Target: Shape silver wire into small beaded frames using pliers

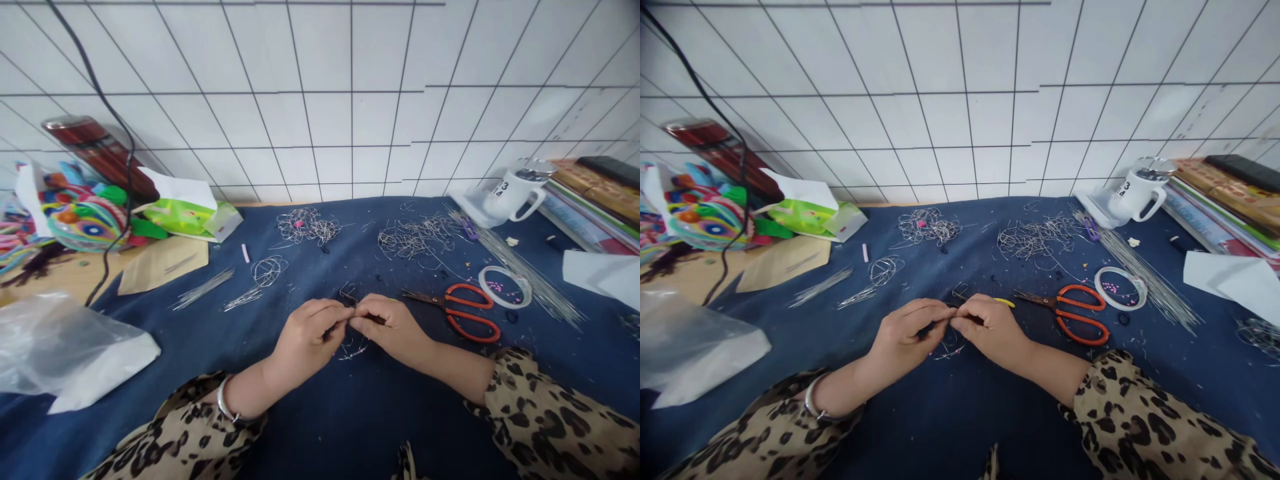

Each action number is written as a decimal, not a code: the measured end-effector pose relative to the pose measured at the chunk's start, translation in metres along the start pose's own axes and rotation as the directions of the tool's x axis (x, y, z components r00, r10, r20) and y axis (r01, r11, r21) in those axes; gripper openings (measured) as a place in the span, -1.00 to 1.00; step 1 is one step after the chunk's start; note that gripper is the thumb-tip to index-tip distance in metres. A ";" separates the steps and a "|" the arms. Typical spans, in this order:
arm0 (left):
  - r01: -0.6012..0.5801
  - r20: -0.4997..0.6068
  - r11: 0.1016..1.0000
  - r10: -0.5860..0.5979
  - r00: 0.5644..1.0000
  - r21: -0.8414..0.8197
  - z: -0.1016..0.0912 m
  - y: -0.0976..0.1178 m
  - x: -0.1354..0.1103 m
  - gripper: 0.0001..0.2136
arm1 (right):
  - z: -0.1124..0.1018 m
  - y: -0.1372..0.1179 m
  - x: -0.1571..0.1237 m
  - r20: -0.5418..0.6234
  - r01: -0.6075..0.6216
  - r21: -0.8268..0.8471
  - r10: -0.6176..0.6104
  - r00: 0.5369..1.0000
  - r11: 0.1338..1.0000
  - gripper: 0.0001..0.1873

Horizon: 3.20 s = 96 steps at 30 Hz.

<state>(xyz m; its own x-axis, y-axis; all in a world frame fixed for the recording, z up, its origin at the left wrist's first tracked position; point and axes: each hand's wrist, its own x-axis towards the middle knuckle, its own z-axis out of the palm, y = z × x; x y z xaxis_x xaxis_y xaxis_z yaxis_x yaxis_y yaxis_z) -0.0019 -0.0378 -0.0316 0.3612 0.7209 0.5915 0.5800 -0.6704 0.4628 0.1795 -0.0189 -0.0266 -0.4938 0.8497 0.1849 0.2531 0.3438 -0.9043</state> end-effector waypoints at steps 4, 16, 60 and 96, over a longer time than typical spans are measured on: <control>0.028 -0.011 1.000 -0.028 1.000 0.008 -0.001 0.002 0.001 -0.81 | 0.001 -0.004 -0.001 0.008 -0.014 -0.042 0.014 1.000 0.999 -0.92; -0.019 0.041 0.996 0.016 0.999 0.086 -0.001 0.000 -0.001 -0.78 | 0.008 0.002 -0.002 -0.064 0.163 -0.246 -0.184 0.981 0.955 -0.87; 0.366 0.354 0.880 -0.253 0.900 -0.302 -0.015 -0.006 0.014 -0.85 | 0.000 0.000 -0.006 0.016 0.184 -0.572 -0.214 0.977 0.799 -0.92; 0.573 0.436 0.581 -0.374 0.819 -0.578 -0.006 -0.006 0.011 -0.92 | 0.005 0.001 -0.005 -0.077 0.087 -0.347 -0.120 0.990 0.934 -0.89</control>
<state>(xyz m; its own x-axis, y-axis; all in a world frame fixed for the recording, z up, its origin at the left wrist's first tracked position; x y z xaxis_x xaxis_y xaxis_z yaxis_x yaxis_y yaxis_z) -0.0063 -0.0270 -0.0241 0.3973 0.9174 0.0233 0.1220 -0.0779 0.9895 0.1784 -0.0246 -0.0302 -0.4554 0.8303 0.3213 0.4820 0.5334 -0.6951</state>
